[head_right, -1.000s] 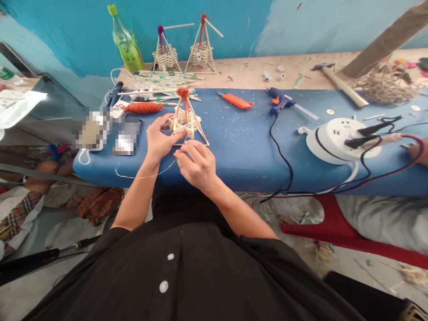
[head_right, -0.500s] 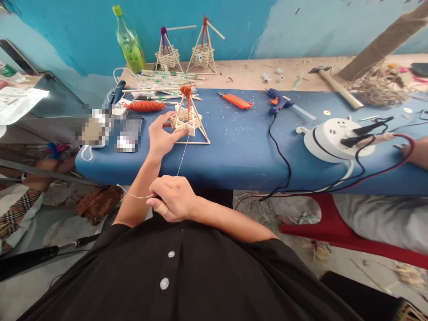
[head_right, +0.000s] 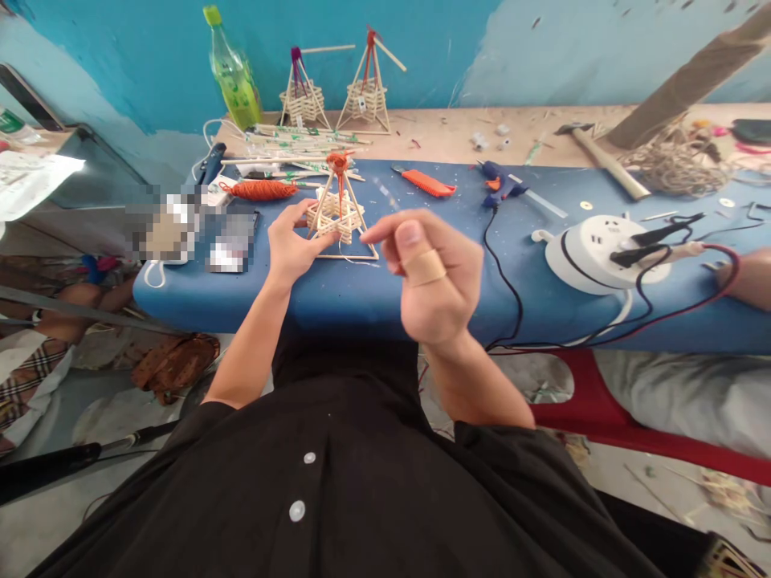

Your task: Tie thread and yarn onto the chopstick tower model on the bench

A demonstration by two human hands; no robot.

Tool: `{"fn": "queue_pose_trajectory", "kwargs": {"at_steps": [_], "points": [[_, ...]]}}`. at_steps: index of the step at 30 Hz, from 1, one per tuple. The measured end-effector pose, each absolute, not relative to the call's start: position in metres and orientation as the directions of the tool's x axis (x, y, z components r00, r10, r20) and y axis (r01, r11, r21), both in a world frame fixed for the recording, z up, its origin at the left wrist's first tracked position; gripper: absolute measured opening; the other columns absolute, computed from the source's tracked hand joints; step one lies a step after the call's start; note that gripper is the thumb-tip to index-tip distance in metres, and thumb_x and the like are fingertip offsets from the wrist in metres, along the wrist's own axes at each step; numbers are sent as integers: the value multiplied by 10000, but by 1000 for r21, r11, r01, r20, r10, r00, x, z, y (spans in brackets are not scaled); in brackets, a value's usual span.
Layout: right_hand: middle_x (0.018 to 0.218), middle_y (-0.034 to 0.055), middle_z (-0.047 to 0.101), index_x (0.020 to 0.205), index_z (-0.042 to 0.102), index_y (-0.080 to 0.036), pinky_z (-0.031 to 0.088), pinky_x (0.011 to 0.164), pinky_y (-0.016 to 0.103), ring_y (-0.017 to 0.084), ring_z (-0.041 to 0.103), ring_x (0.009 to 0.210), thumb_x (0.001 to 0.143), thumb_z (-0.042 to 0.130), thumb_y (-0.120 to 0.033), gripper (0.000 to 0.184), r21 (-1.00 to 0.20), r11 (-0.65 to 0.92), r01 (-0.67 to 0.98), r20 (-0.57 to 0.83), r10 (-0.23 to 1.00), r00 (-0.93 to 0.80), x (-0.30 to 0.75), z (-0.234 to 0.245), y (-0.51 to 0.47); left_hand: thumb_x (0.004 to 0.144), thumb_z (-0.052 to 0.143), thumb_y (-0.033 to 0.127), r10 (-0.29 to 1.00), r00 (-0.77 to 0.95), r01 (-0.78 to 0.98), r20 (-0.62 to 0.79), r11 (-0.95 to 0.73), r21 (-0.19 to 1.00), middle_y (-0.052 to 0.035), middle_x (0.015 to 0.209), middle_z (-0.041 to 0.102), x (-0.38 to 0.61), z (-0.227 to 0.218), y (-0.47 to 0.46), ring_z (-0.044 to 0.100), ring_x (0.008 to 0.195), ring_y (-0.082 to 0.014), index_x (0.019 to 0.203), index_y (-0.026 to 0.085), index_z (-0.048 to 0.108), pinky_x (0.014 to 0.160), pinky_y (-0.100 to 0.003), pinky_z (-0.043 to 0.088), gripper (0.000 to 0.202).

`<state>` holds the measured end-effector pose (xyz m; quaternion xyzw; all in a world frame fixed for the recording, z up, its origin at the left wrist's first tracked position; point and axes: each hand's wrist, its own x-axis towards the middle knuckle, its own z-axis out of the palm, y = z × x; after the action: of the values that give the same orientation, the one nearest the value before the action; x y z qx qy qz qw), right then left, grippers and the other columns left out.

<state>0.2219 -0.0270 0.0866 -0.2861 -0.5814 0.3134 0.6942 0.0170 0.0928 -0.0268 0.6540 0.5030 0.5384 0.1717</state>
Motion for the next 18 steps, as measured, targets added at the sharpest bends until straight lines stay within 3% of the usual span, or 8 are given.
{"fn": "queue_pose_trajectory", "kwargs": {"at_steps": [3,6,12,18], "points": [[564,-33,400,836,862,-193,205,486,265,85,334,507,1041,805,-453,336,-702,693,-168,677,721,146,228,113,-9,682,1075,318,835,-94,493,542,-434,754,-31,1201,848,17,-27,93,789,1062,-227,1251,269,805,970,-366,673,631],[579,-14,373,842,882,-219,222,470,304,116,284,517,1032,804,-407,279,-661,736,-147,729,676,112,227,139,-4,680,1074,319,827,-101,496,554,-441,748,-38,1197,846,18,-28,94,786,1060,-230,1248,268,808,964,-365,673,629],[644,-4,459,937,896,-261,279,515,281,99,403,556,1164,547,-186,422,-620,785,-20,784,617,-71,216,173,0,686,1059,316,826,-97,525,556,-432,733,-35,1186,840,19,-28,93,782,1054,-232,1252,270,800,953,-366,670,624],[644,-81,546,915,761,-238,429,632,248,33,504,583,1147,636,-205,265,-630,744,224,706,668,-236,222,192,20,663,1051,260,823,-120,521,555,-423,741,-33,1179,839,22,-24,90,780,1054,-238,1218,264,802,956,-372,658,608]]}}
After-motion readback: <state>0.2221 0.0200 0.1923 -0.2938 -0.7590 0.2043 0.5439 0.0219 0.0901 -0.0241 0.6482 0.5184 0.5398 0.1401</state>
